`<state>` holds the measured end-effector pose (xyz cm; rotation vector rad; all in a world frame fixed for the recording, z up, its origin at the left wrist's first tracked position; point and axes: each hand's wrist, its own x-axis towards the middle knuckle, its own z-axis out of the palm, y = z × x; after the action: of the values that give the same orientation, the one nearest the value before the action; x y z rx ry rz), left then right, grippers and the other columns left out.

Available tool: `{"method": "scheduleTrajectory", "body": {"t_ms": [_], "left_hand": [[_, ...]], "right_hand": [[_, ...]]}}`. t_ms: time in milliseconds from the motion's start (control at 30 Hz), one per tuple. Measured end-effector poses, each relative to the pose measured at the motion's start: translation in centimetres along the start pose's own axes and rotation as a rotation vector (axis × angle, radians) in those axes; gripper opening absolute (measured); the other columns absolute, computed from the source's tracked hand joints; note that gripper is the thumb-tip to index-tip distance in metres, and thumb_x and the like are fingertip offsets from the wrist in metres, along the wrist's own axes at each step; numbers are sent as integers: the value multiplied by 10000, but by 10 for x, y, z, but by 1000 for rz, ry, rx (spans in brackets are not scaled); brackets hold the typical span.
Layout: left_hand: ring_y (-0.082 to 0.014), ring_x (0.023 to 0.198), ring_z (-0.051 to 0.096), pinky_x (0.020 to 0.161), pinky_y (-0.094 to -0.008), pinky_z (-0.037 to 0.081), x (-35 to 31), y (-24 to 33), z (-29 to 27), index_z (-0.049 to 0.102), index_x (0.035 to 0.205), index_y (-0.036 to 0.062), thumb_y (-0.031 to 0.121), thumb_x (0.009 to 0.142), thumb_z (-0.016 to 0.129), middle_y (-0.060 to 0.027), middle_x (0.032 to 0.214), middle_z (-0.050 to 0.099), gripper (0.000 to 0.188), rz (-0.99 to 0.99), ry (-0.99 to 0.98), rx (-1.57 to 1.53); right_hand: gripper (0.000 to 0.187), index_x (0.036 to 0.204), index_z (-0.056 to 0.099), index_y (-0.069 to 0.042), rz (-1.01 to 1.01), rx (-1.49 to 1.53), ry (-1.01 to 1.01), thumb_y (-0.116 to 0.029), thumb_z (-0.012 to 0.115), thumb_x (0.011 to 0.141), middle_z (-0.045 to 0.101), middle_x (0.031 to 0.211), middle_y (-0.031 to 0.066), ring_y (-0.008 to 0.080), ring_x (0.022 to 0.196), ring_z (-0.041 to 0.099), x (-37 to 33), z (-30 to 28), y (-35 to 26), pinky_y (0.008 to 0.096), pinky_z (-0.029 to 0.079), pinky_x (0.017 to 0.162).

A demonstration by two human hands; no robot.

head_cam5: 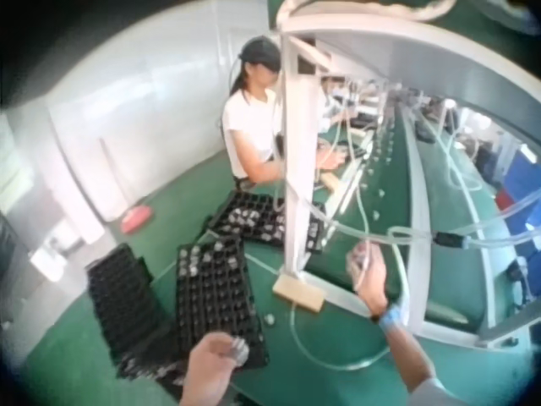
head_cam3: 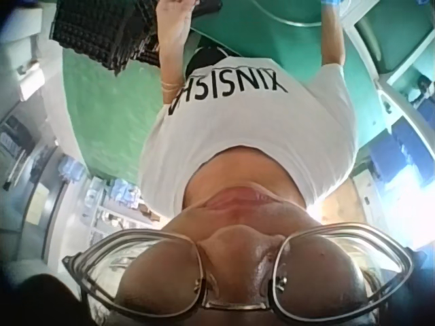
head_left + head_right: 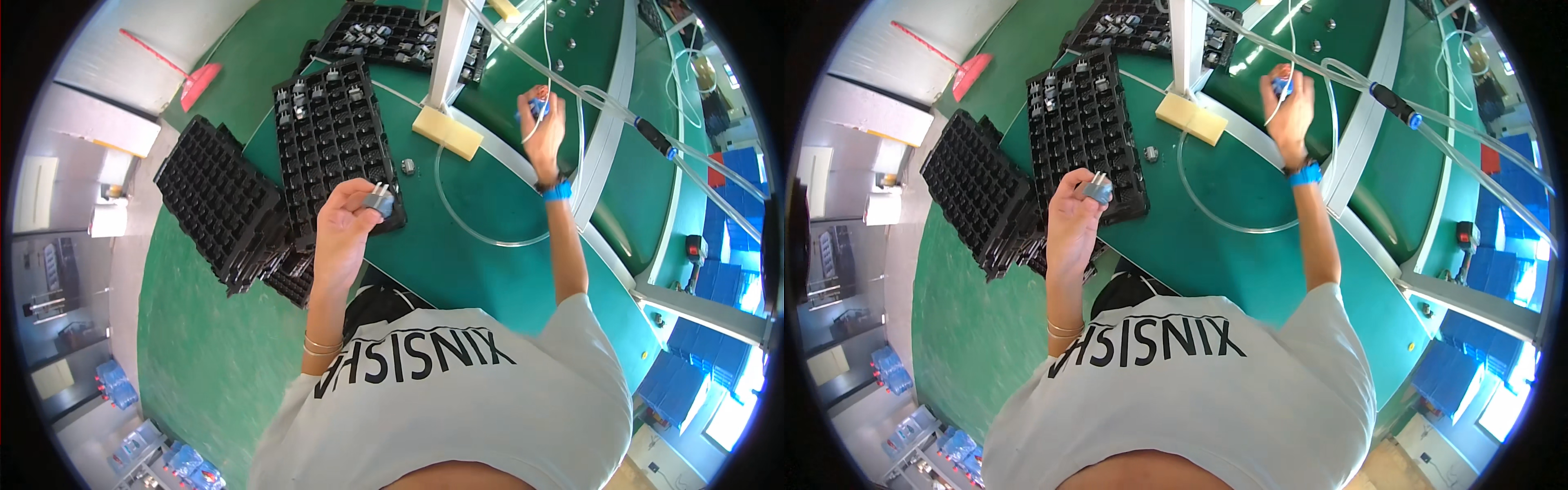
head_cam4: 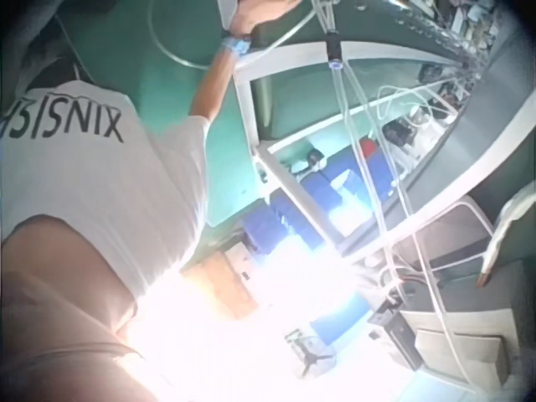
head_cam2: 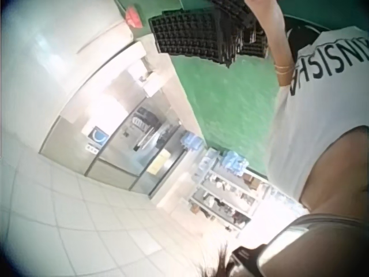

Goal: Assembling small electronic components into a blue device housing at a production station.

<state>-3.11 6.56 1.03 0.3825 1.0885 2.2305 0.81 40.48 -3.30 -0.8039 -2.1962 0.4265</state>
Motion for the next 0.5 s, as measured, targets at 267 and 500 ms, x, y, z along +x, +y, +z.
{"method": "scheduleTrajectory", "body": {"t_ms": [267, 500], "left_hand": [[-152, 867, 597, 791, -251, 478, 2, -3, 28, 572, 983, -36, -70, 715, 638, -77, 937, 586, 278, 48, -36, 163], [-162, 849, 605, 759, -265, 495, 5, -9, 30, 571, 959, -47, -100, 673, 665, -80, 917, 575, 305, 87, -54, 199]], "right_hand": [[413, 1102, 476, -23, 719, 1565, -973, -338, 479, 835, 561, 983, 62, 137, 895, 561, -77, -54, -135, 240, 449, 749], [390, 1084, 485, -36, 713, 1509, -1030, -334, 475, 832, 557, 979, 63, 125, 874, 565, -85, -60, -136, 243, 461, 725]]}}
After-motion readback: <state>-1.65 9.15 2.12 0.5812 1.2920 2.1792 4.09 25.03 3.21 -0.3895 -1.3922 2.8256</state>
